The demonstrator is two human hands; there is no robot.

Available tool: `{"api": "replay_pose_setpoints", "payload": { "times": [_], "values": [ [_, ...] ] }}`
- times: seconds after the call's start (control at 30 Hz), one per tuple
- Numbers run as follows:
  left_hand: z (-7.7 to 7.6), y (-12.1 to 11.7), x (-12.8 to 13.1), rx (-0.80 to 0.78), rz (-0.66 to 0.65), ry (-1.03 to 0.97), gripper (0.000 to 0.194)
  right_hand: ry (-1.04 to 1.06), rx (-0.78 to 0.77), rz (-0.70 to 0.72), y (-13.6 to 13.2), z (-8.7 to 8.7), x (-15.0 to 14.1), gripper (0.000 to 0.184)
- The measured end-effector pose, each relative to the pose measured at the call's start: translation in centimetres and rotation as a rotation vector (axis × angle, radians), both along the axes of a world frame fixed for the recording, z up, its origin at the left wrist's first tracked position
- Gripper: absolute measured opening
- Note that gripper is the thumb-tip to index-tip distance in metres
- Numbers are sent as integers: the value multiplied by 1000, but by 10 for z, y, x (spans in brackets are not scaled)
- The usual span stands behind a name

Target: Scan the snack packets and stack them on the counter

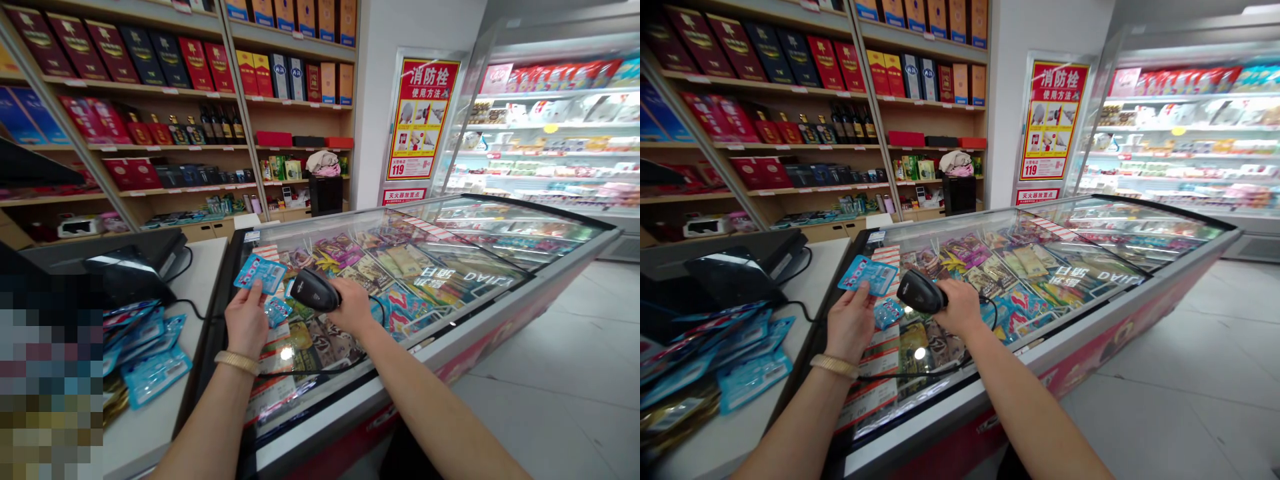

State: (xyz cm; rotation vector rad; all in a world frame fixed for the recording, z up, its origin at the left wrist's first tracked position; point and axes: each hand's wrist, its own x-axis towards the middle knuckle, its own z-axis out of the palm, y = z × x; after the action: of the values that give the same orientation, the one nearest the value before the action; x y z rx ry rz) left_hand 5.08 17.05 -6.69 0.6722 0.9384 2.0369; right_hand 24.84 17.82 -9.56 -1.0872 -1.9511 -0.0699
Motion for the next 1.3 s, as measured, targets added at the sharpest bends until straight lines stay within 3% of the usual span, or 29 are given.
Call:
{"api": "replay_pose_setpoints", "payload": {
  "times": [0.4, 0.57, 0.7, 0.83, 0.9, 0.97, 1.1, 1.23, 1.3],
  "values": [
    [-1, 0, -1, -9, 4, 14, 36, 42, 34, 14, -3, 5, 0, 24],
    [5, -7, -3, -34, 111, 112, 42, 90, 96, 35, -2, 0, 1, 29],
    [27, -27, -43, -36, 339, 585, 38, 102, 133, 47, -1, -5, 2, 26],
    [61, -58, -109, -68, 678, 1181, 30, 101, 135, 49, -2, -6, 3, 26],
    [75, -70, -140, -121, 766, 1391, 30, 101, 130, 49, -3, -5, 2, 26],
    [83, -77, -166, -212, 777, 1577, 31, 106, 131, 51, -4, -5, 2, 26],
    [88, -80, -199, -386, 630, 1918, 34, 108, 140, 57, -3, -6, 2, 26],
    [86, -77, -209, -539, 507, 2176, 34, 110, 134, 62, -3, -6, 3, 26],
    [85, -75, -208, -611, 504, 2233, 37, 111, 138, 64, -2, -6, 3, 26]
  ]
}}
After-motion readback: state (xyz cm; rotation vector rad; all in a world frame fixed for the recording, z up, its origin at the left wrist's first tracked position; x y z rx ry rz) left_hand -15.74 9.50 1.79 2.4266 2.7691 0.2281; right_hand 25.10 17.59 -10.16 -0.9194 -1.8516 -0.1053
